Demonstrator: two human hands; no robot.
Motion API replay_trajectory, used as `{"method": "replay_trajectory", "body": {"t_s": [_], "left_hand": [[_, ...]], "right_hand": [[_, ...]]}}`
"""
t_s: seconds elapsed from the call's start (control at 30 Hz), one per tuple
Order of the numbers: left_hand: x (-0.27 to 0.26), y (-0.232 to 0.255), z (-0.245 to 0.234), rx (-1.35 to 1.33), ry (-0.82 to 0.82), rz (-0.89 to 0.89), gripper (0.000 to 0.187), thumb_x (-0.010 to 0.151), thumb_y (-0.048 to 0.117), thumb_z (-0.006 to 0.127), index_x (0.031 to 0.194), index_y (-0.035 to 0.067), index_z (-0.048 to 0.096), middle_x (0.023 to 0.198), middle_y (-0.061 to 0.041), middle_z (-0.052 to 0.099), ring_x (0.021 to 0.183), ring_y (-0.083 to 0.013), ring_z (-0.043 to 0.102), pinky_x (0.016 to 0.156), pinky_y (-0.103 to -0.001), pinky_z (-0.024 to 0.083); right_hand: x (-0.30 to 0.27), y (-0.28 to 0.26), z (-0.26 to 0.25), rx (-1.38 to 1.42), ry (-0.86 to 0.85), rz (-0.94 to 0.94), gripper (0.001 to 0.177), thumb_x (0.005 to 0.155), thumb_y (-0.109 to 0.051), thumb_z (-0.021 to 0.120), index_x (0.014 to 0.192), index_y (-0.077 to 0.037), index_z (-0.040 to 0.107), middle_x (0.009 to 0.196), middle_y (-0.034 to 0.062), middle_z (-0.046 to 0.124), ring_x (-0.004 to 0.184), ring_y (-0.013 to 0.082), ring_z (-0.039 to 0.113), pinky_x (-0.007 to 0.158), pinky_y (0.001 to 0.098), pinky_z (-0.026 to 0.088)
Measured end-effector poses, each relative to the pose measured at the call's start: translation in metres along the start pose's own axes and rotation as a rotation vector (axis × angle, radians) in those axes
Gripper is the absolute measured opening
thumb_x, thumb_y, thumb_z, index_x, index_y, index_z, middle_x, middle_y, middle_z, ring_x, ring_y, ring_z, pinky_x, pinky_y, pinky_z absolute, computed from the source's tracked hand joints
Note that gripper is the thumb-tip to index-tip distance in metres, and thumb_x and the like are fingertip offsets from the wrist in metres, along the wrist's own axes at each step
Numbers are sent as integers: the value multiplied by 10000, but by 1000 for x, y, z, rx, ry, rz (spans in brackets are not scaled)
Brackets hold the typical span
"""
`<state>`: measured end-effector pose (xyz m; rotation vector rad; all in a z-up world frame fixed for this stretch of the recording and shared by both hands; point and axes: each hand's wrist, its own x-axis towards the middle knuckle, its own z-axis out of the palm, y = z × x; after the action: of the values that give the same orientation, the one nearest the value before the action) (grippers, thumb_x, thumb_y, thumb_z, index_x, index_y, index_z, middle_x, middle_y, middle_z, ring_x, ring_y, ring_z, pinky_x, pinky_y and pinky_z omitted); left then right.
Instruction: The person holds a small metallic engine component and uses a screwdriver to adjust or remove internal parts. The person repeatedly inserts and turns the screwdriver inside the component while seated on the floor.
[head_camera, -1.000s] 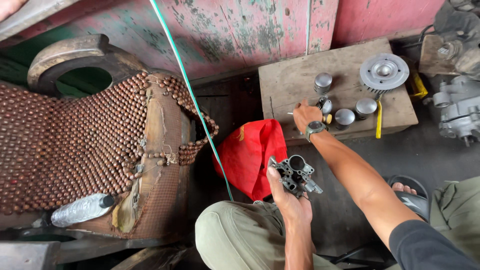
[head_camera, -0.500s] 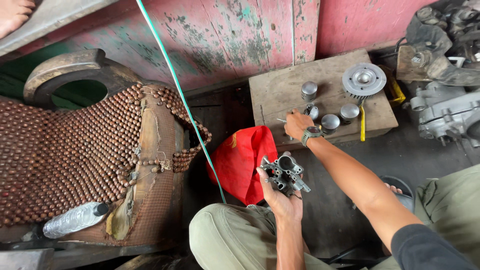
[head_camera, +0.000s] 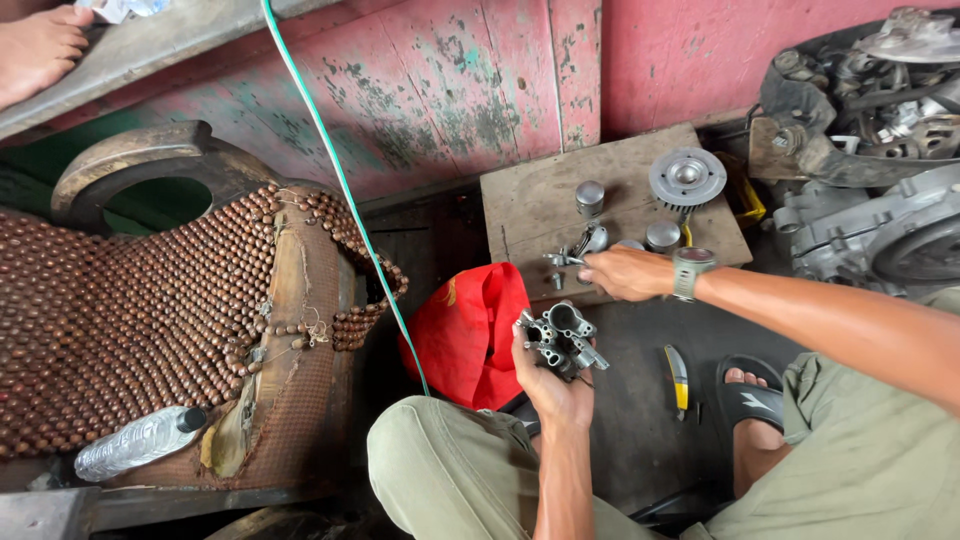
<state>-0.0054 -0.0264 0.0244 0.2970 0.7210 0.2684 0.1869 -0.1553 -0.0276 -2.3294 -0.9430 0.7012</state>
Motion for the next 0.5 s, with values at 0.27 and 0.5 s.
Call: {"method": "replay_trajectory", "body": {"t_s": [0.27, 0.5], "left_hand": [[-7, -19, 0, 46, -23, -50, 505, 940, 591, 600, 1182, 155, 678, 959, -119, 687, 786, -302, 670, 668, -454, 618], [-8, -20, 4, 23, -61, -51, 495, 947, 597, 583, 1166, 160, 661, 954, -100, 689, 785, -284, 668, 659, -438, 612]], "right_hand": [[-91, -30, -26, 224, -163, 161, 380, 1045, -337, 392, 878, -91, 629, 714, 126, 788, 577, 229, 784, 589, 347, 636], [-122, -59, -26, 292, -106, 210, 233, 970, -285, 556, 1031, -72, 627, 813, 154, 739, 605, 235, 772, 578, 359, 624]]}}
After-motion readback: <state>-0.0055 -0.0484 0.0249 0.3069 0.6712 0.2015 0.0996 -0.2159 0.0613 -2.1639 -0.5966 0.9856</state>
